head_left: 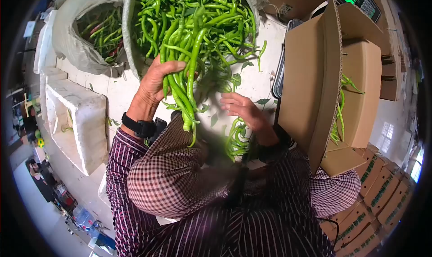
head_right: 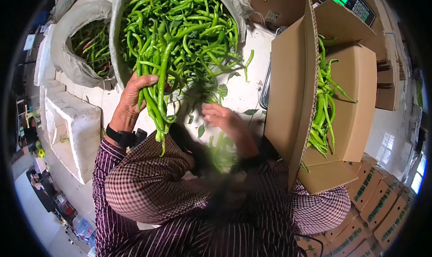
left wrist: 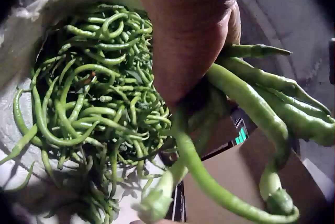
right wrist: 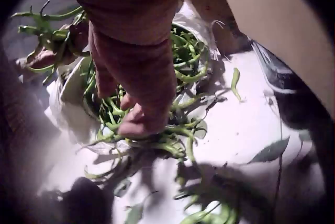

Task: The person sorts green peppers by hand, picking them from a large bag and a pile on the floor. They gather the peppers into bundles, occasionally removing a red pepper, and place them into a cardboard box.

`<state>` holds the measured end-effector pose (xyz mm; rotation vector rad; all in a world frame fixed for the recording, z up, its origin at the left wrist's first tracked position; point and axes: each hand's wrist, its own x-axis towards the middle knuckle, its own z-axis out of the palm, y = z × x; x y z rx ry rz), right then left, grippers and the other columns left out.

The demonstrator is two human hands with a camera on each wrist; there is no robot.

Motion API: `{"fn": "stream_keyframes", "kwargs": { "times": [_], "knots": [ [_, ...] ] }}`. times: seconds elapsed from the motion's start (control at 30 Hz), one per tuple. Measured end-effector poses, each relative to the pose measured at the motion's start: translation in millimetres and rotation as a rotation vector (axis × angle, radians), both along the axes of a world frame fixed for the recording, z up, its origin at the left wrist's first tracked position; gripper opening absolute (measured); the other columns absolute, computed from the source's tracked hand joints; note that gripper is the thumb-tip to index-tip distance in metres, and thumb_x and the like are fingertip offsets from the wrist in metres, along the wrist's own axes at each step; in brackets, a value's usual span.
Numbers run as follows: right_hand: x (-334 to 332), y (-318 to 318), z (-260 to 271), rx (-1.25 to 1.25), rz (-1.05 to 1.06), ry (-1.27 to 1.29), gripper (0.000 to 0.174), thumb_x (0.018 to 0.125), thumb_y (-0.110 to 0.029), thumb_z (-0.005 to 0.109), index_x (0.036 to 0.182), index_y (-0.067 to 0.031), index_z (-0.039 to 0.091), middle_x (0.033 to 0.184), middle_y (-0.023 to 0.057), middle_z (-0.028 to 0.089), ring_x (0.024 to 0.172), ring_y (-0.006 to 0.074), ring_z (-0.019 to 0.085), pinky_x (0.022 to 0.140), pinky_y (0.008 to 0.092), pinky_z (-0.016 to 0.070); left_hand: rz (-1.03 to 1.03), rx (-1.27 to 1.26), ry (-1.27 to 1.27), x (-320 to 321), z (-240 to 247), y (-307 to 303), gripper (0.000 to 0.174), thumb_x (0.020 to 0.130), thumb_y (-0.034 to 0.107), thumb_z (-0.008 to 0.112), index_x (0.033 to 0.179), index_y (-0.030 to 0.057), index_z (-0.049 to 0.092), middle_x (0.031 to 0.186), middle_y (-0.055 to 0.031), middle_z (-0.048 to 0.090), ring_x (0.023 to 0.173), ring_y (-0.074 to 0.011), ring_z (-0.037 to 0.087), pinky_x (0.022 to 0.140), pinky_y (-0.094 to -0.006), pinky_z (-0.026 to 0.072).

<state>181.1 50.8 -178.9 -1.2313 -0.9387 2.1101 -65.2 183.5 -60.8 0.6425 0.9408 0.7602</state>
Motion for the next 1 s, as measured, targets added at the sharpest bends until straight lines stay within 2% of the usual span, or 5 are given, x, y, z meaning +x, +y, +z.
{"fn": "stream_keyframes", "kwargs": {
  "times": [0.37, 0.43, 0.63, 0.9, 1.0],
  "knots": [
    [-35.2, 57.1, 187.5, 0.399, -0.528, 0.321, 0.039, 0.090, -0.010, 0.064, 0.124, 0.0023, 0.052, 0.118, 0.0082, 0.061, 0.105, 0.0134, 0.057, 0.094, 0.0285, 0.0440, -0.300, 0.251, 0.209, 46.0, 124.3, -13.5, 0.058, 0.078, 0.003, 0.069, 0.132, -0.0021, 0.048, 0.117, -0.0076, 0.062, 0.103, -0.0150, 0.059, 0.090, -0.0289, 0.0482],
    [-29.9, 54.7, 203.3, 0.437, -0.581, 0.176, 0.029, 0.089, -0.011, 0.066, 0.114, 0.0010, 0.058, 0.099, 0.0057, 0.066, 0.089, 0.0089, 0.060, 0.080, 0.0236, 0.0481, -0.386, 0.355, 0.339, 52.9, 150.0, -18.2, 0.059, 0.078, 0.006, 0.070, 0.132, -0.0011, 0.048, 0.116, -0.0063, 0.062, 0.101, -0.0137, 0.059, 0.088, -0.0276, 0.0480],
    [-9.3, 17.8, 224.2, 0.409, -0.496, 0.471, 0.037, 0.093, -0.002, 0.050, 0.129, 0.0008, 0.046, 0.119, 0.0096, 0.058, 0.106, 0.0182, 0.056, 0.092, 0.0349, 0.0457, -0.374, 0.269, 0.372, 61.1, 203.7, -50.0, 0.054, 0.077, 0.005, 0.069, 0.127, -0.0034, 0.051, 0.108, -0.0072, 0.065, 0.092, -0.0133, 0.061, 0.081, -0.0272, 0.0506],
    [41.2, -13.3, 243.3, 0.247, -0.678, 0.622, 0.029, 0.093, -0.005, 0.048, 0.122, -0.0027, 0.051, 0.100, 0.0071, 0.056, 0.070, 0.0064, 0.046, 0.062, 0.0221, 0.0384, -0.023, 0.057, 0.148, 63.0, 208.4, -89.3, 0.038, 0.077, -0.001, 0.062, 0.113, -0.0053, 0.053, 0.093, -0.0117, 0.062, 0.070, -0.0178, 0.060, 0.065, -0.0314, 0.0529],
    [39.5, -19.7, 246.6, 0.215, -0.623, 0.360, 0.024, 0.093, -0.009, 0.052, 0.116, -0.0030, 0.055, 0.094, 0.0034, 0.055, 0.068, 0.0052, 0.043, 0.061, 0.0207, 0.0357, 0.095, 0.004, -0.016, 59.2, 193.1, -114.1, 0.045, 0.079, 0.002, 0.063, 0.120, -0.0042, 0.048, 0.094, -0.0113, 0.059, 0.069, -0.0189, 0.060, 0.067, -0.0345, 0.0546]
  ]
}}
